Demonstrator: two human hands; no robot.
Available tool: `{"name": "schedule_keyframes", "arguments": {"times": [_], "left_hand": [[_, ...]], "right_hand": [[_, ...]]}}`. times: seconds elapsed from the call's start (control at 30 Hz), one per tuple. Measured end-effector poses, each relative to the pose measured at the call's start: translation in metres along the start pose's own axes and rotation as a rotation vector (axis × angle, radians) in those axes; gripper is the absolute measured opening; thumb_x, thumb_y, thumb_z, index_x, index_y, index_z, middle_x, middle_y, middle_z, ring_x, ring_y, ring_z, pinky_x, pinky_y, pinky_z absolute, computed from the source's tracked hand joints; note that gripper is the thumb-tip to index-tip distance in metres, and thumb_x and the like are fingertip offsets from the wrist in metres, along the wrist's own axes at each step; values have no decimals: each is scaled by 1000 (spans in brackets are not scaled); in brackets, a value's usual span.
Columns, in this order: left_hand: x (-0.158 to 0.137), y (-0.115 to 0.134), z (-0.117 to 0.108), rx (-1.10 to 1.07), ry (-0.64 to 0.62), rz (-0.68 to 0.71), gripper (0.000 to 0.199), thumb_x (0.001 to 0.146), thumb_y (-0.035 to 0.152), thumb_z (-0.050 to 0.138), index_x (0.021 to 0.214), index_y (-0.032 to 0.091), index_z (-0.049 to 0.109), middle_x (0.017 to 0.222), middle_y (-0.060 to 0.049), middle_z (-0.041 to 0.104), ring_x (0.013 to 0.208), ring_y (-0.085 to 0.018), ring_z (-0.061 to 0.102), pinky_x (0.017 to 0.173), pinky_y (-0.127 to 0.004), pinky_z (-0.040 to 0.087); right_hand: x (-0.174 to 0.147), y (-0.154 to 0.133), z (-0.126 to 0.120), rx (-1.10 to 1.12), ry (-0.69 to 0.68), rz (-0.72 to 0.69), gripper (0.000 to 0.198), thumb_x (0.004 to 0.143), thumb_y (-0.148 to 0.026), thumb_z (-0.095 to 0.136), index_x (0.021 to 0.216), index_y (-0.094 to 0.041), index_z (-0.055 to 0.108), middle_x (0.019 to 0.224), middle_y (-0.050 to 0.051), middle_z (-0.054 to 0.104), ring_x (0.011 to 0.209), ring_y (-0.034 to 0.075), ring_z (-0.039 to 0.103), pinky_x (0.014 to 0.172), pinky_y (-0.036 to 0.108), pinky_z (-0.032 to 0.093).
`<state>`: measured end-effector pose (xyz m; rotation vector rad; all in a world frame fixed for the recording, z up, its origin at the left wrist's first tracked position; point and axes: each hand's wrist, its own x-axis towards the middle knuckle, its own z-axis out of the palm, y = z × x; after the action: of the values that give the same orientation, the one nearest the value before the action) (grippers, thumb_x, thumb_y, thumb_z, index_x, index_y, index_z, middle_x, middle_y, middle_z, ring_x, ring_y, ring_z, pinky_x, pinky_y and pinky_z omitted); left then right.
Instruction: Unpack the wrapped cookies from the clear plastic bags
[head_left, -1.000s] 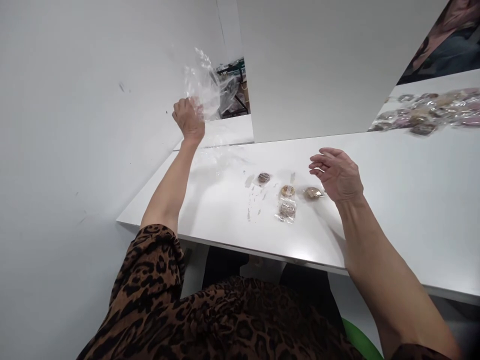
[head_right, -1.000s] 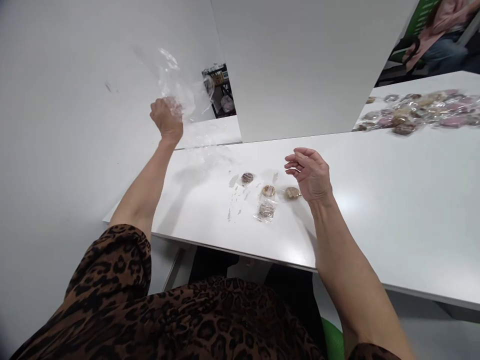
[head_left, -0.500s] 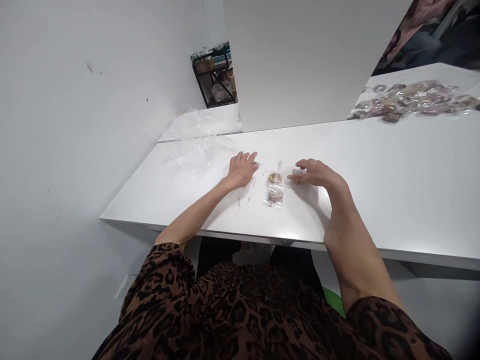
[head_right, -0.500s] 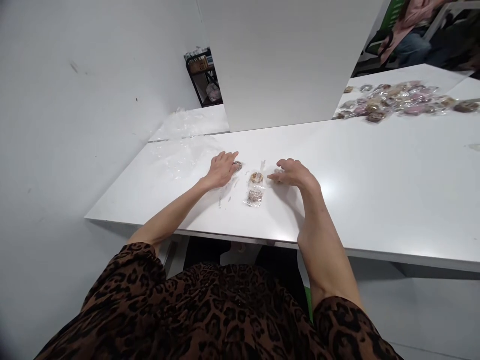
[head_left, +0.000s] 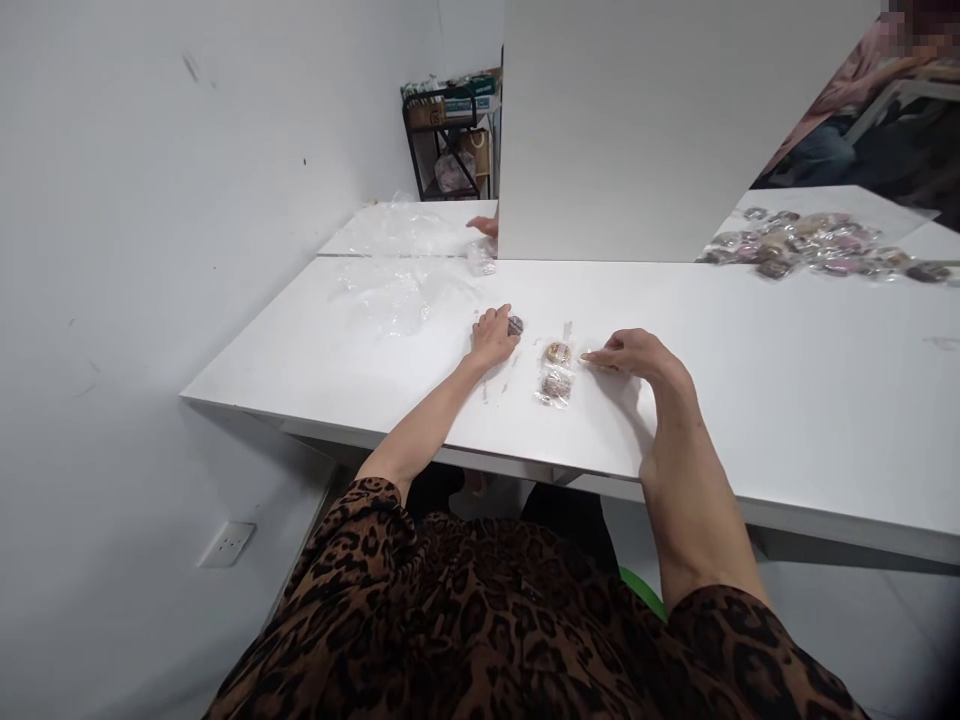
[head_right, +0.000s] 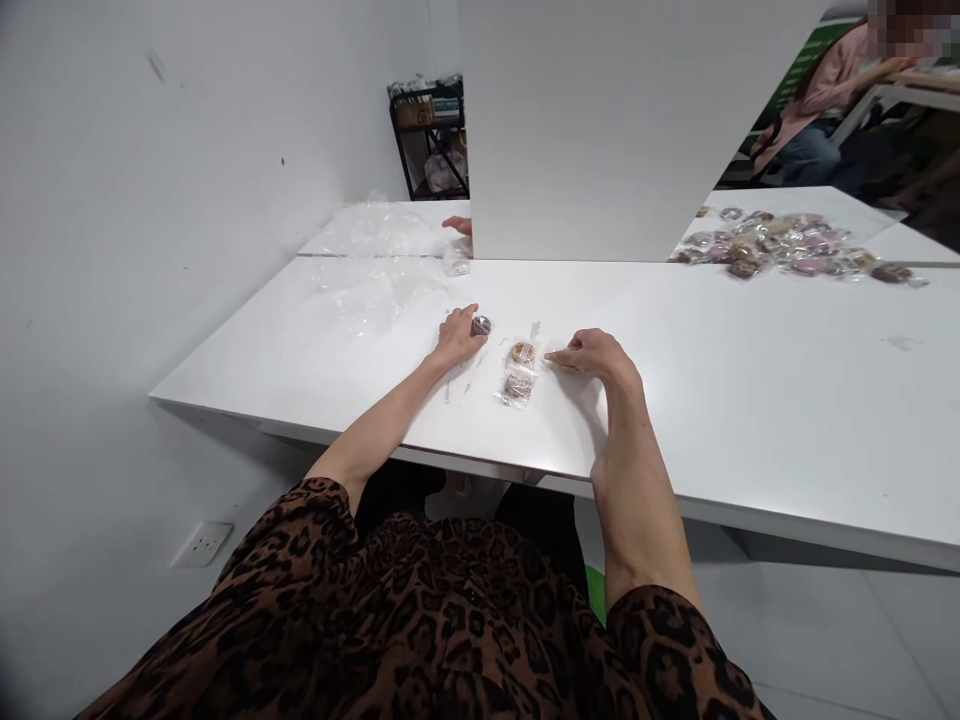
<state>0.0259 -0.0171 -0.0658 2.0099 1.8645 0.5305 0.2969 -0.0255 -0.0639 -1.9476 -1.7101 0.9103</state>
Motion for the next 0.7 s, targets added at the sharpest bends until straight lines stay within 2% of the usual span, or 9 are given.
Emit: {"name": "schedule_keyframes", "arguments": {"times": [0.07, 0.17, 0.27, 0.37, 0.47, 0.53, 0.63, 0.7], "left_hand": [[0, -3, 2, -93, 18, -13, 71, 89, 19, 63, 157, 16, 42, 158, -19, 48, 148, -33, 45, 124, -44, 32], [0, -8, 4, -208, 48, -7, 71, 88, 14, 63, 155, 16, 43, 156, -19, 51, 143, -30, 51, 122, -43, 36], [1, -11, 5, -283, 71, 17, 51, 88, 11, 61, 139, 18, 61, 144, -15, 59, 129, -27, 61, 114, -39, 44], [5, -14, 4, -393, 94, 33, 29, 86, 15, 65, 113, 19, 73, 126, -12, 67, 113, -24, 66, 103, -35, 49], [9, -16, 2, -608, 93, 60, 17, 83, 23, 72, 99, 17, 73, 99, -6, 72, 94, -21, 66, 92, -33, 50], [11, -17, 1, -742, 102, 72, 15, 81, 26, 73, 93, 17, 71, 86, -2, 71, 84, -18, 64, 86, -32, 49], [10, -18, 0, -833, 127, 67, 12, 78, 24, 73, 87, 18, 69, 81, 0, 69, 80, -16, 62, 82, -31, 47], [10, -19, 0, -840, 125, 70, 11, 77, 23, 74, 84, 18, 68, 80, 0, 69, 80, -16, 62, 83, -31, 47]], "right_hand": [[-5, -6, 2, 171, 32, 1, 50, 53, -49, 98, 63, -22, 57, 62, 2, 63, 61, 16, 54, 57, 32, 40], [-11, -17, 9, 537, 124, -74, 60, 47, -59, 99, 63, -22, 53, 65, 5, 66, 61, 15, 54, 53, 30, 38], [-14, -30, 24, 716, 147, -187, 66, 44, -68, 96, 68, -22, 56, 71, 6, 68, 62, 15, 55, 53, 29, 39], [-16, -38, 42, 598, 137, -200, 66, 46, -73, 90, 71, -21, 57, 68, 3, 64, 60, 14, 52, 54, 29, 38], [-19, -41, 55, 354, 105, -178, 60, 57, -74, 82, 71, -23, 54, 67, 1, 59, 63, 15, 49, 57, 29, 36], [-20, -43, 58, 172, 88, -184, 52, 64, -66, 80, 71, -23, 51, 72, 1, 59, 69, 16, 49, 60, 29, 36], [-22, -49, 58, -1, 74, -202, 46, 65, -56, 80, 73, -24, 49, 75, 0, 57, 73, 16, 47, 62, 29, 35], [-23, -53, 58, 51, 58, -205, 50, 61, -55, 83, 77, -24, 46, 72, -2, 53, 71, 15, 46, 62, 29, 36]]}}
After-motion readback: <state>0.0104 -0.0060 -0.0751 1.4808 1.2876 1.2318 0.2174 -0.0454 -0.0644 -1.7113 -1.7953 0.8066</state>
